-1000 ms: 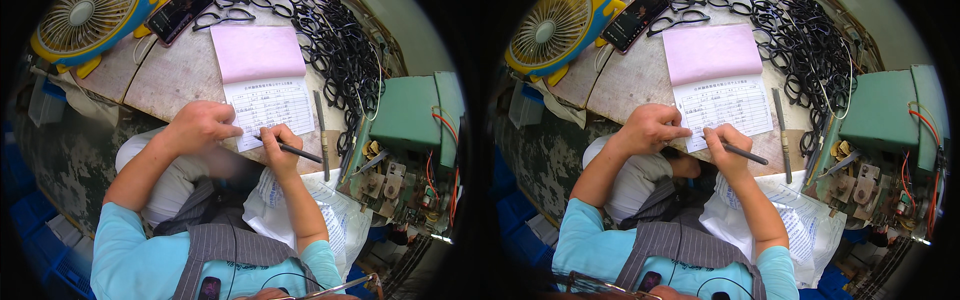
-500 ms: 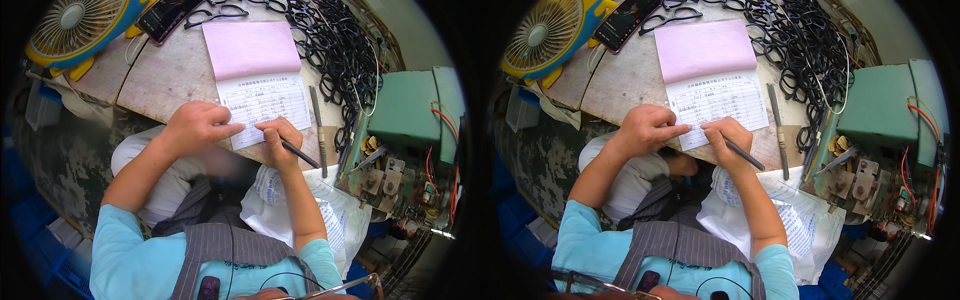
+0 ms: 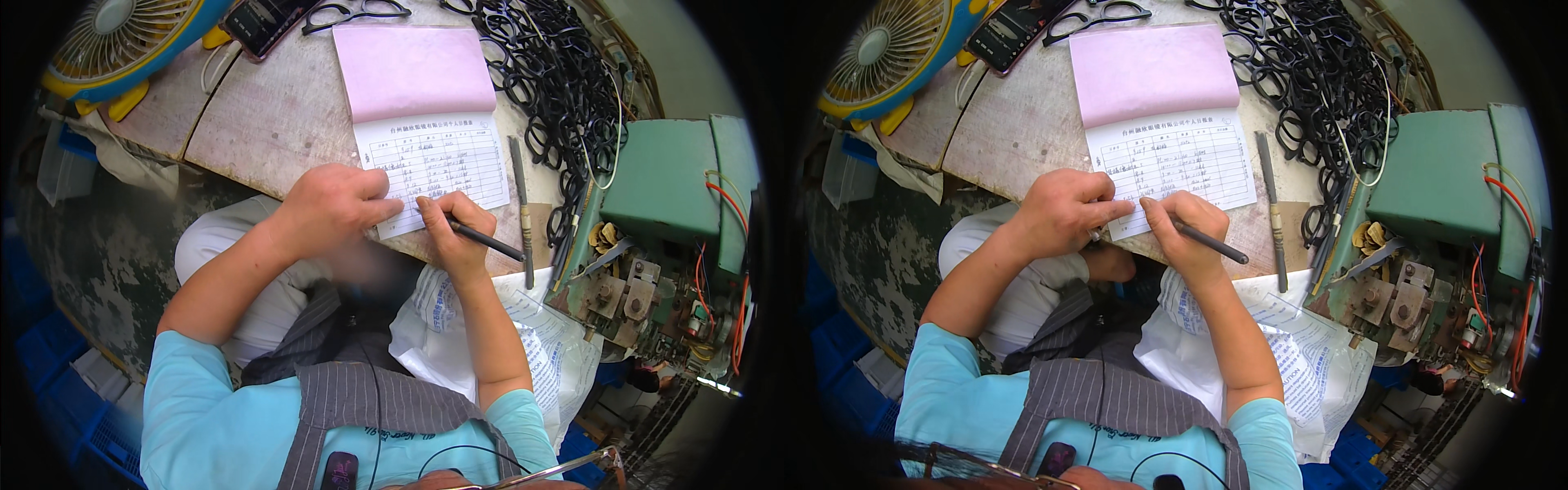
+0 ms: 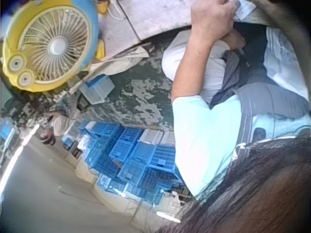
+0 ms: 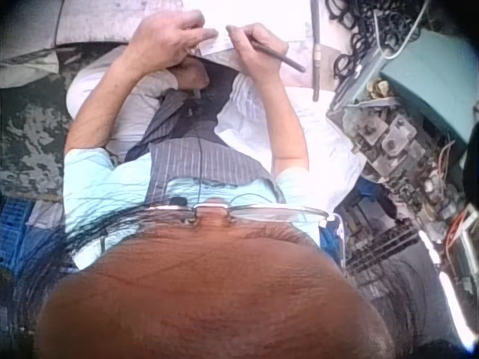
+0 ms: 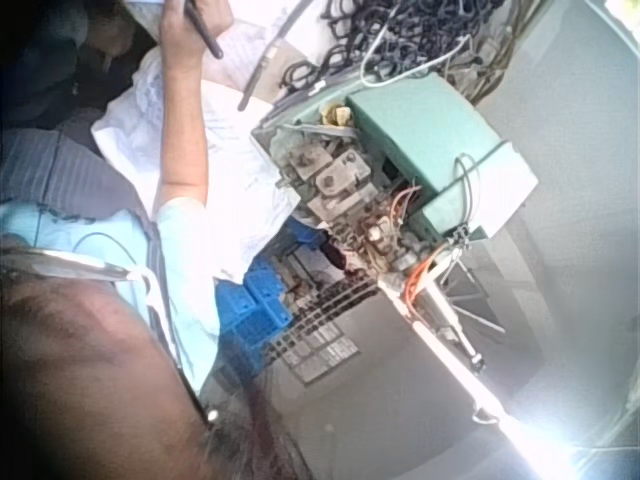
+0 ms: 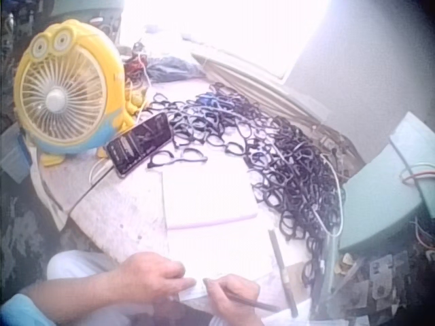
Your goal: The person sits on the floor and uses a metal file to smooth the edges of eyeglass frames. They handle several frames one by one, filing different parts of the rims, then place them on the table. Later, they retrieve a notebook and pen, flip through pages, and write entries.
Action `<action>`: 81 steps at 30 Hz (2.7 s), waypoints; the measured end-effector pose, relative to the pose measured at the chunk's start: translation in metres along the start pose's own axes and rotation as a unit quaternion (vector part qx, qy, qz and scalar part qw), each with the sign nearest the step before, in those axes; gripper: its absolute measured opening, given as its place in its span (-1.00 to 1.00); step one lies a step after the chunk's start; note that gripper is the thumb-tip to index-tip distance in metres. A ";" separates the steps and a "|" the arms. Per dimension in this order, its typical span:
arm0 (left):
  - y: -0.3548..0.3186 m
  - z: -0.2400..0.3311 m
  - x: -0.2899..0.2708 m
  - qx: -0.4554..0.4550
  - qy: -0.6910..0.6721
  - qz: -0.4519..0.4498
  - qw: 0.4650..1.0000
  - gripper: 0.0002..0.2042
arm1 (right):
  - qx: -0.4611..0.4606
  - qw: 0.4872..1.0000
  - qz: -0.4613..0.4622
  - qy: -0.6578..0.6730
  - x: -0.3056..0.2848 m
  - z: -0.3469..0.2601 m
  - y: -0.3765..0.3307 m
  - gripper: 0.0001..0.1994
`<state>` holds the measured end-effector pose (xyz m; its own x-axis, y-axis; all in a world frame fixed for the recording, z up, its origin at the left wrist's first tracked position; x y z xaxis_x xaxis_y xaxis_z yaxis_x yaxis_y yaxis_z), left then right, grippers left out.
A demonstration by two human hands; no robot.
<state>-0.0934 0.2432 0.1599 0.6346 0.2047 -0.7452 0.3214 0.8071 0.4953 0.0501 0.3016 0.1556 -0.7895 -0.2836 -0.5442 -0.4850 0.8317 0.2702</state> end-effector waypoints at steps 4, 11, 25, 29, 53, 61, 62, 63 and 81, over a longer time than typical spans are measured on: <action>0.001 0.000 -0.001 -0.012 -0.008 -0.010 1.000 -0.71 | -0.018 1.000 0.005 -0.012 0.000 -0.004 0.000 -0.83; 0.002 0.001 0.000 -0.020 0.008 -0.015 1.000 -0.74 | -0.038 0.999 -0.005 -0.023 0.002 -0.006 0.001 -0.82; 0.003 0.001 -0.001 -0.019 0.012 -0.017 1.000 -0.77 | -0.047 0.998 -0.009 -0.049 0.003 -0.007 0.001 -0.78; 0.002 0.001 -0.001 -0.019 0.011 -0.014 1.000 -0.77 | -0.057 0.997 -0.009 -0.054 0.003 -0.009 0.001 -0.80; 0.002 0.000 0.001 -0.020 0.010 -0.018 1.000 -0.77 | -0.038 0.998 0.010 -0.055 0.001 -0.007 0.001 -0.81; 0.002 0.000 0.002 -0.020 0.006 -0.020 1.000 -0.76 | -0.047 0.997 -0.004 -0.059 0.002 -0.008 0.000 -0.85; 0.002 0.000 0.001 -0.020 0.006 -0.020 1.000 -0.76 | -0.061 0.995 -0.004 -0.075 0.003 -0.010 0.000 -0.85; 0.002 0.000 0.002 -0.021 0.006 -0.021 1.000 -0.76 | -0.076 0.993 -0.004 -0.091 0.003 -0.012 0.000 -0.86; 0.002 0.000 0.001 -0.025 0.005 -0.023 0.999 -0.77 | 0.021 0.999 0.027 -0.001 -0.002 0.003 0.000 -0.76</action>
<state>-0.0923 0.2449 0.1600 0.6130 0.1714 -0.7713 0.3143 0.8427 0.4371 0.0526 0.3032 0.1542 -0.8137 -0.2366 -0.5310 -0.4254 0.8649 0.2665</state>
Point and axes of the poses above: each hand's wrist, its own y-axis towards the middle knuckle, its own x-axis out of the palm, z = x × y, the point moved 8 cm from there along y, towards the middle knuckle, and after that the axes turned 3 degrees about -z, right-handed, at the moved point
